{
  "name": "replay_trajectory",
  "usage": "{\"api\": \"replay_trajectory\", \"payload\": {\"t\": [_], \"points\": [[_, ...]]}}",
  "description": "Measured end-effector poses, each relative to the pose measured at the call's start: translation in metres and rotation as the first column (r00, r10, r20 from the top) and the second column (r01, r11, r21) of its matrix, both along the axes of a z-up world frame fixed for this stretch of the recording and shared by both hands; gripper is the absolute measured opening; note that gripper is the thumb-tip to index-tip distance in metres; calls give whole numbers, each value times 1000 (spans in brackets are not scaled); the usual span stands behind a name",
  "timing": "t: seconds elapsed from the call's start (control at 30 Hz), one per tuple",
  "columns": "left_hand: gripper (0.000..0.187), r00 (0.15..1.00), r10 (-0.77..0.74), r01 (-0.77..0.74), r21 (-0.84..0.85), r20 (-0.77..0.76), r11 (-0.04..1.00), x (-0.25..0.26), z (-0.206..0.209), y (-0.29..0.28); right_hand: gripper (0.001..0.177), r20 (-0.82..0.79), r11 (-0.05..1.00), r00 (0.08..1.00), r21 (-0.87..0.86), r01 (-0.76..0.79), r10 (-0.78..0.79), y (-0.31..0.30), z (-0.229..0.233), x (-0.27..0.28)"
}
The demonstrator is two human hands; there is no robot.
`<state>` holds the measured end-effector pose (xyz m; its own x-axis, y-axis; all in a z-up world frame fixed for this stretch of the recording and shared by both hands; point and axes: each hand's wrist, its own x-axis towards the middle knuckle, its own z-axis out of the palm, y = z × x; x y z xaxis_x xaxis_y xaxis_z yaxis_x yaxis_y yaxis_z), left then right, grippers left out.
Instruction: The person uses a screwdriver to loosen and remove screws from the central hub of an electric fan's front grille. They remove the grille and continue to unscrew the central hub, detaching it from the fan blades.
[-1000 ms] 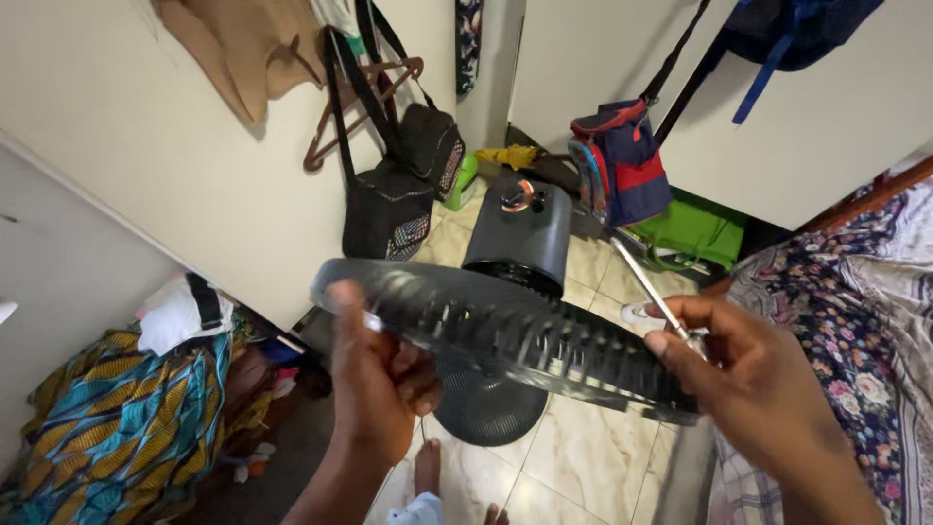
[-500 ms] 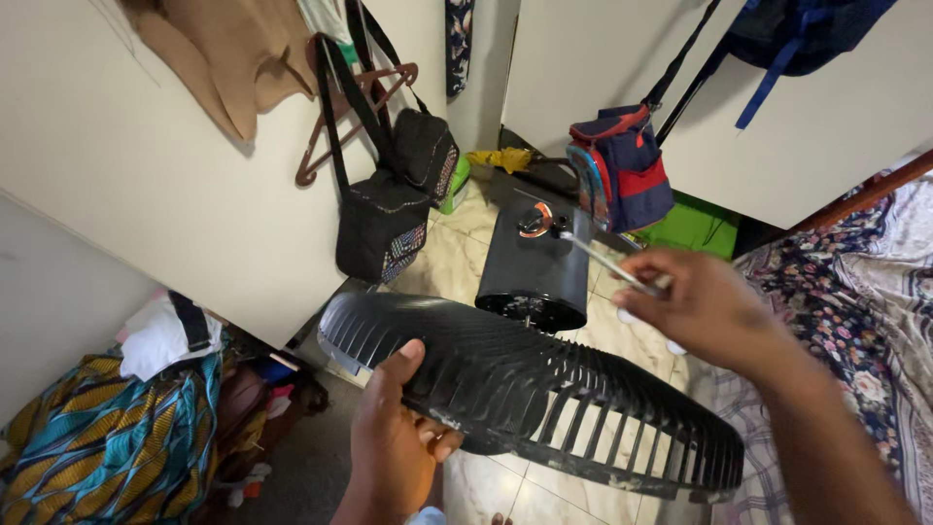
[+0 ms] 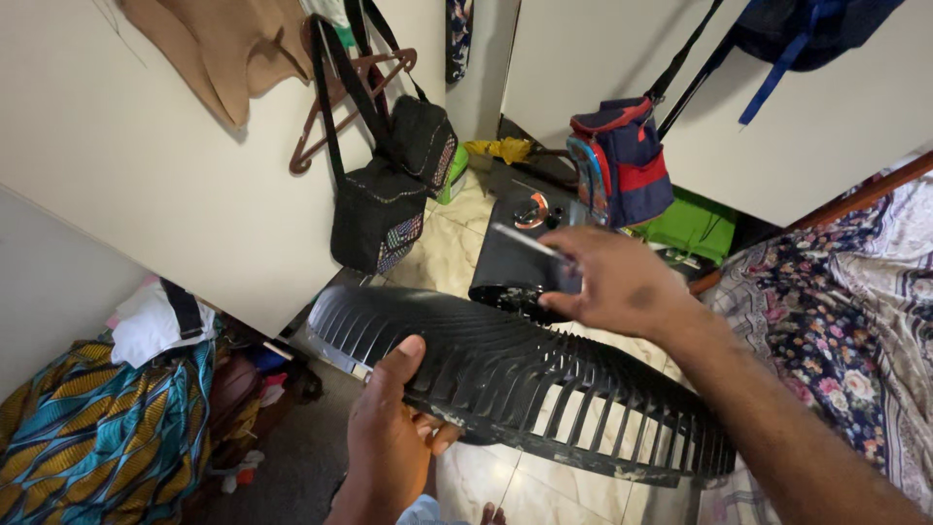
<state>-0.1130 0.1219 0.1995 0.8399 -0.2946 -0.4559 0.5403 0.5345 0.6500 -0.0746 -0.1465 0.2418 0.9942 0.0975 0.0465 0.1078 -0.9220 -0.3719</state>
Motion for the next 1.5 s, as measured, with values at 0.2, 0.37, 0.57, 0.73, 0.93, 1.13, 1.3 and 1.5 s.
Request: {"api": "replay_trajectory", "payload": {"t": [0.2,0.37,0.57,0.73,0.93,1.13,1.3,1.5], "points": [[39,1000,-16,18,-54,22,998,-1,-7,-1,63,-53,998,996,24,-64,66,-1,-9,14],[38,999,-9,11,-51,43,999,-6,-5,-9,62,-94,985,995,171,-24,40,-7,-15,12],[43,998,-2,5,-53,56,999,-10,-2,-17,62,-167,972,986,229,49,-11,-17,-18,7],[43,996,20,-14,-84,82,996,-10,-1,-22,63,-200,985,978,150,82,-51,-24,-18,9],[39,994,-8,15,-60,113,998,-8,2,-24,65,3,998,999,49,-50,50,-24,-27,12],[34,982,-70,84,-74,173,994,-7,-2,-27,64,-8,999,999,10,-40,41,-34,-31,19],[41,956,-163,172,-15,243,985,-6,-3,-32,68,-62,997,998,73,-22,27,-52,-26,22],[33,970,-167,184,-84,178,979,-5,-7,-39,68,-134,992,990,113,59,-44,-60,-28,22]]}}
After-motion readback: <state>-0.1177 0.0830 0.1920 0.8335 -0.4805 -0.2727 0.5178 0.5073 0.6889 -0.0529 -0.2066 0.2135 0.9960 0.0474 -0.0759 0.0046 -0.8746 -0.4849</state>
